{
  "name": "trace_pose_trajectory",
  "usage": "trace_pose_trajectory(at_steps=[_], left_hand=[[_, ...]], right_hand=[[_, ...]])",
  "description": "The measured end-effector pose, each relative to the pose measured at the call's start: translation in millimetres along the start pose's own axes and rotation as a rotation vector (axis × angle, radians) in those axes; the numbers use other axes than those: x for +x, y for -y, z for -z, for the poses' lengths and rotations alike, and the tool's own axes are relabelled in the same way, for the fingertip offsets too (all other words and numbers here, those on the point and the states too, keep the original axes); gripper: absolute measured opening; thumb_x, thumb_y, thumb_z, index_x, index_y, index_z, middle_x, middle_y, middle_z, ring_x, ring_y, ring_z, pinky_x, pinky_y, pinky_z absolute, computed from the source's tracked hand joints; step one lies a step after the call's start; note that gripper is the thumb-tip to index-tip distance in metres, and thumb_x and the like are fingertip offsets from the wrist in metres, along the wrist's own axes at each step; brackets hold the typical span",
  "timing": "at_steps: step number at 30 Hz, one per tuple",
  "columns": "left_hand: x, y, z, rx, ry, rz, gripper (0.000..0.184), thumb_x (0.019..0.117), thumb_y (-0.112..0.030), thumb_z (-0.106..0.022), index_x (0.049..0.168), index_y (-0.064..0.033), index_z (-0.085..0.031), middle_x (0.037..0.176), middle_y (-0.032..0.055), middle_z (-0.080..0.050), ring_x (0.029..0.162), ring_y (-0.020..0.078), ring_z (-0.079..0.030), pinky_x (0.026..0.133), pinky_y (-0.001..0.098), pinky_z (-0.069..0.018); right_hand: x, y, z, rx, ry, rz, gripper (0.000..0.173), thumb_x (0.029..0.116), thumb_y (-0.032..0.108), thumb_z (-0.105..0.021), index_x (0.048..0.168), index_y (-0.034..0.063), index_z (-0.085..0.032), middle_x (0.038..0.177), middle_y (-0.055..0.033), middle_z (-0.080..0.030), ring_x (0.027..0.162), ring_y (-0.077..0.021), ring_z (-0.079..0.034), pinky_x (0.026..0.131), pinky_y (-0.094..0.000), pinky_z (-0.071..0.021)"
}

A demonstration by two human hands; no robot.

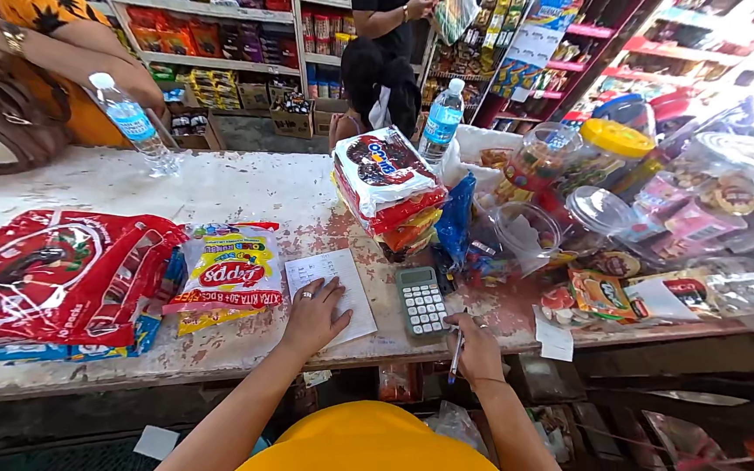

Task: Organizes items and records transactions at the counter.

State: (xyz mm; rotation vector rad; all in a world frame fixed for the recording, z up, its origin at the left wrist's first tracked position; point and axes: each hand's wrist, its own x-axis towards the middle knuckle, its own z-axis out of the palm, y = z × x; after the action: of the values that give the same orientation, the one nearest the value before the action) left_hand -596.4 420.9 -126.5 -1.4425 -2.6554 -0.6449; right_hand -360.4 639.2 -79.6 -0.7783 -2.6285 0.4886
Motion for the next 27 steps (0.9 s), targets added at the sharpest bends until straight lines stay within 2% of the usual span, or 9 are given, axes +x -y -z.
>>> trace_pose_trajectory(at_steps=[3,5,10,12,16,20,23,26,27], left_hand=[[-1,0,-1,0.005,-0.002,-0.003,0.059,0.1004,-0.053,-0.044,0.136,-0.011,-0.065,0.15,0.0084,-0.057,0.14,0.0403,-0.049,0.112,0.061,-0.0356],[-1,1,-1,-0.01,0.012,-0.007,0.058,0.1005,-0.052,-0.046,0.136,-0.0102,-0.065,0.149,0.0097,-0.057,0.141,0.0422,-0.048,0.113,0.0635,-0.0348],[-4,-1,1,-0.037,0.036,-0.031,0.056,0.1015,-0.05,-0.045,0.134,-0.0103,-0.067,0.149,0.0107,-0.057,0.144,0.0443,-0.044,0.114,0.0681,-0.031],[-4,-2,1,-0.036,0.057,-0.037,0.057,0.1017,-0.051,-0.044,0.135,-0.0099,-0.066,0.151,0.0114,-0.056,0.145,0.0448,-0.043,0.115,0.0689,-0.0293],[-9,-1,3,-0.017,0.128,-0.019,0.064,0.1008,-0.055,-0.044,0.145,-0.012,-0.058,0.158,0.0082,-0.048,0.151,0.0402,-0.035,0.118,0.0666,-0.024],[-14,0,1,0.015,0.144,-0.02,0.074,0.0985,-0.066,-0.04,0.152,-0.0157,-0.05,0.163,0.0042,-0.041,0.152,0.036,-0.032,0.12,0.0634,-0.0237],[-14,1,2,0.015,0.163,-0.018,0.076,0.0983,-0.068,-0.038,0.153,-0.0165,-0.048,0.164,0.0036,-0.039,0.153,0.0354,-0.031,0.12,0.0626,-0.0225],[-14,1,3,0.013,0.17,-0.025,0.075,0.0993,-0.067,-0.037,0.154,-0.0166,-0.047,0.165,0.0039,-0.038,0.154,0.0348,-0.03,0.121,0.0624,-0.022],[-15,1,3,0.014,0.165,-0.027,0.075,0.0995,-0.067,-0.037,0.154,-0.0164,-0.048,0.164,0.0041,-0.039,0.153,0.0349,-0.031,0.12,0.0625,-0.0226]], right_hand=[[9,9,-7,0.013,-0.032,0.069,0.031,0.0872,0.008,-0.06,0.114,0.0008,-0.072,0.105,-0.0196,-0.074,0.093,-0.0454,-0.07,0.075,-0.0588,-0.0563],[17,15,-11,0.002,0.072,0.042,0.033,0.0914,0.009,-0.059,0.122,0.0021,-0.07,0.113,-0.0189,-0.073,0.103,-0.0449,-0.068,0.083,-0.0583,-0.0557],[5,10,-18,0.017,-0.055,0.081,0.026,0.0869,0.007,-0.062,0.11,-0.0003,-0.072,0.101,-0.0195,-0.074,0.091,-0.0442,-0.071,0.074,-0.057,-0.0571],[-4,3,-16,0.037,-0.034,0.095,0.03,0.0881,0.007,-0.06,0.115,0.0004,-0.073,0.107,-0.0183,-0.075,0.095,-0.0443,-0.07,0.078,-0.0571,-0.0571],[-9,-10,-12,0.025,-0.122,0.117,0.031,0.0866,0.009,-0.057,0.112,0.0007,-0.073,0.105,-0.0172,-0.076,0.092,-0.043,-0.072,0.077,-0.0568,-0.0572],[-6,-4,-6,0.022,-0.044,0.046,0.028,0.0888,0.006,-0.059,0.112,0.0004,-0.073,0.105,-0.0188,-0.075,0.094,-0.0448,-0.071,0.077,-0.0592,-0.056],[-8,9,-18,0.064,-0.063,0.161,0.03,0.0856,0.006,-0.06,0.113,0.0031,-0.073,0.104,-0.0156,-0.075,0.091,-0.04,-0.072,0.074,-0.054,-0.0588],[-7,24,-23,0.046,0.078,0.208,0.032,0.0882,0.001,-0.063,0.119,0.0044,-0.071,0.112,-0.0144,-0.075,0.101,-0.0411,-0.07,0.082,-0.0533,-0.0587],[-6,26,-23,0.043,0.068,0.208,0.031,0.0875,0.001,-0.063,0.117,0.004,-0.072,0.11,-0.0147,-0.075,0.1,-0.0417,-0.07,0.081,-0.0537,-0.0586]])
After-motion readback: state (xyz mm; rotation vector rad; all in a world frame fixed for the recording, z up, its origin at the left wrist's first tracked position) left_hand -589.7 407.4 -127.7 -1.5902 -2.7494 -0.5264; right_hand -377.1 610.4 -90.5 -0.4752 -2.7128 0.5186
